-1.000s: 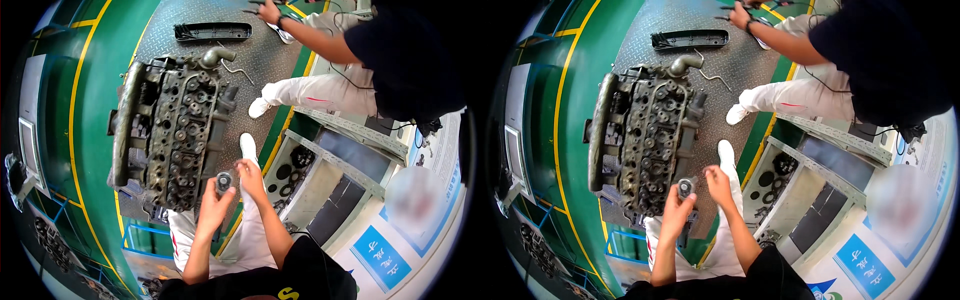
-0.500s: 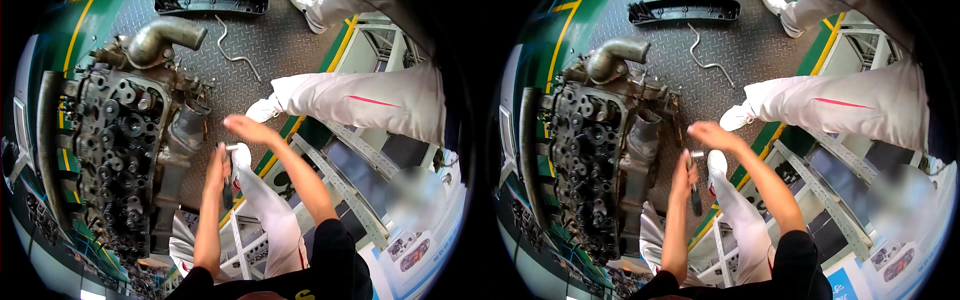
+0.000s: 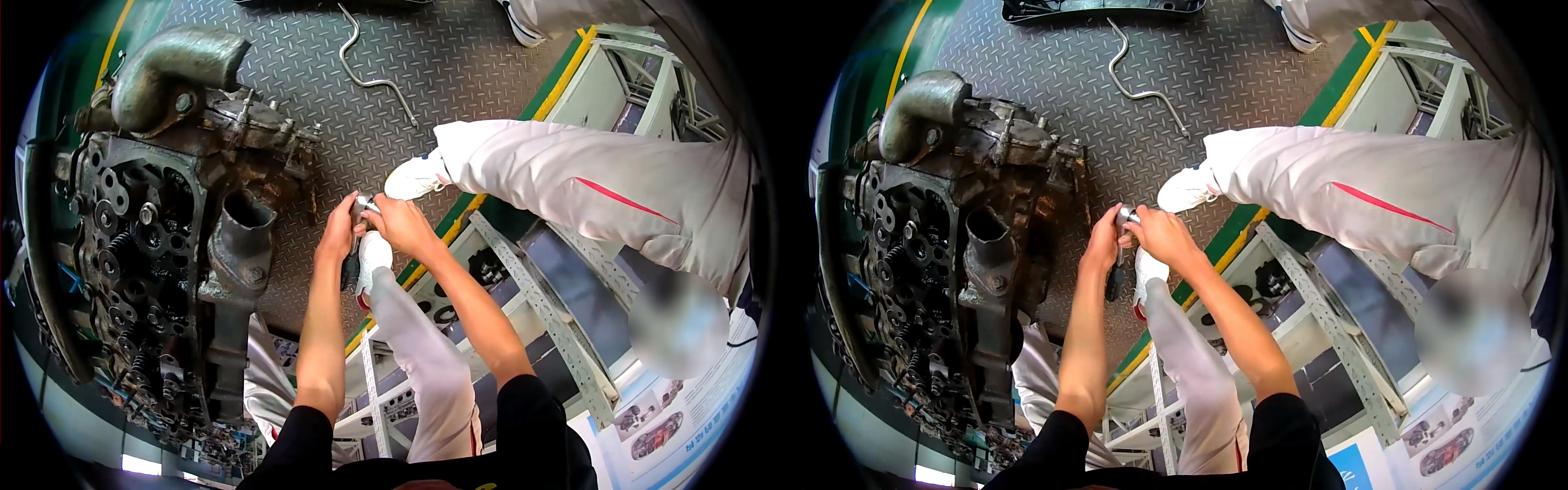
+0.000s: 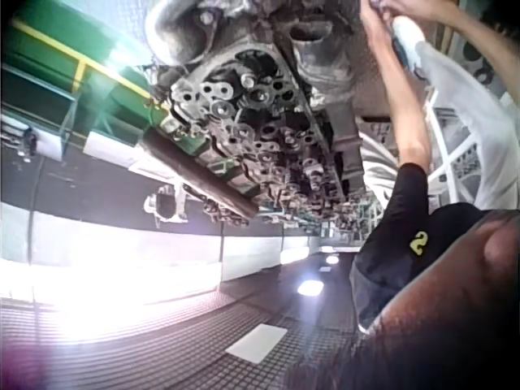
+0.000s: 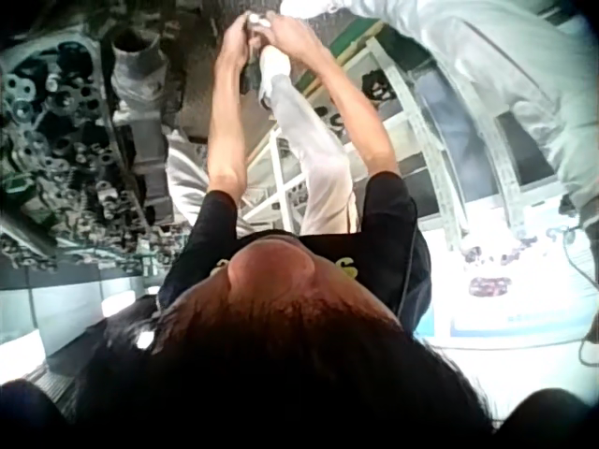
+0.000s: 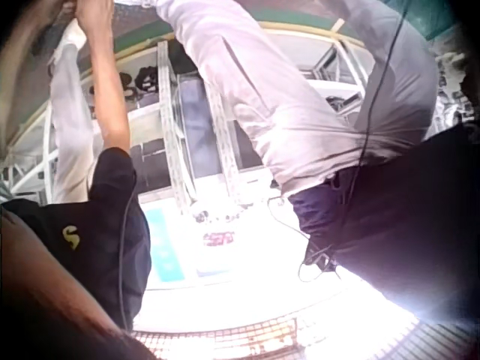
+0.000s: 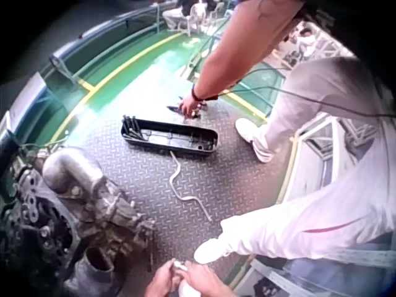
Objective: The person disassembles an engine cylinder head assembly by loosening bolts with a speed handle wrench and a ratchet wrench, and removing engine components by hand.
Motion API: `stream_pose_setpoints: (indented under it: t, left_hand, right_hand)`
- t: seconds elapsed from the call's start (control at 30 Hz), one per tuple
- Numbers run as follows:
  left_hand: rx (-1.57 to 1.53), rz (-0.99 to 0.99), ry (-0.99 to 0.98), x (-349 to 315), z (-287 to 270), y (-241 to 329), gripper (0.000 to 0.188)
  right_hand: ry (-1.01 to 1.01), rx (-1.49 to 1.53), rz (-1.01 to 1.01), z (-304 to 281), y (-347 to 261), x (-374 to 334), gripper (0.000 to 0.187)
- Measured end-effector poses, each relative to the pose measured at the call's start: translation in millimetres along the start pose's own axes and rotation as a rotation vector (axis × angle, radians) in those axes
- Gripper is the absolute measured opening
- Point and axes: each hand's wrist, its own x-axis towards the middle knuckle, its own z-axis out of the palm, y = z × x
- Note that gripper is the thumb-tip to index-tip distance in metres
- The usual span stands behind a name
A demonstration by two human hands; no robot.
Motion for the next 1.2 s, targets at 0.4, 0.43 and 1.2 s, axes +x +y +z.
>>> stream_pose_setpoints:
  t: [0.4,0.43,1.2]
  left_hand:
    - [-0.338,0.084,0.093,31,-34,29,0.046]
    - [-0.297,0.105,0.189,31,-37,41,0.051]
    - [0.932,0.412,0.465,40,15,-44,0.045]
  right_hand:
    - [0.005,0.267,0.049,-19,80,-1,0.023]
    - [-0.066,0.44,0.244,-21,77,6,0.02]
    - [0.384,-0.23,0.093,-5,123,117,0.035]
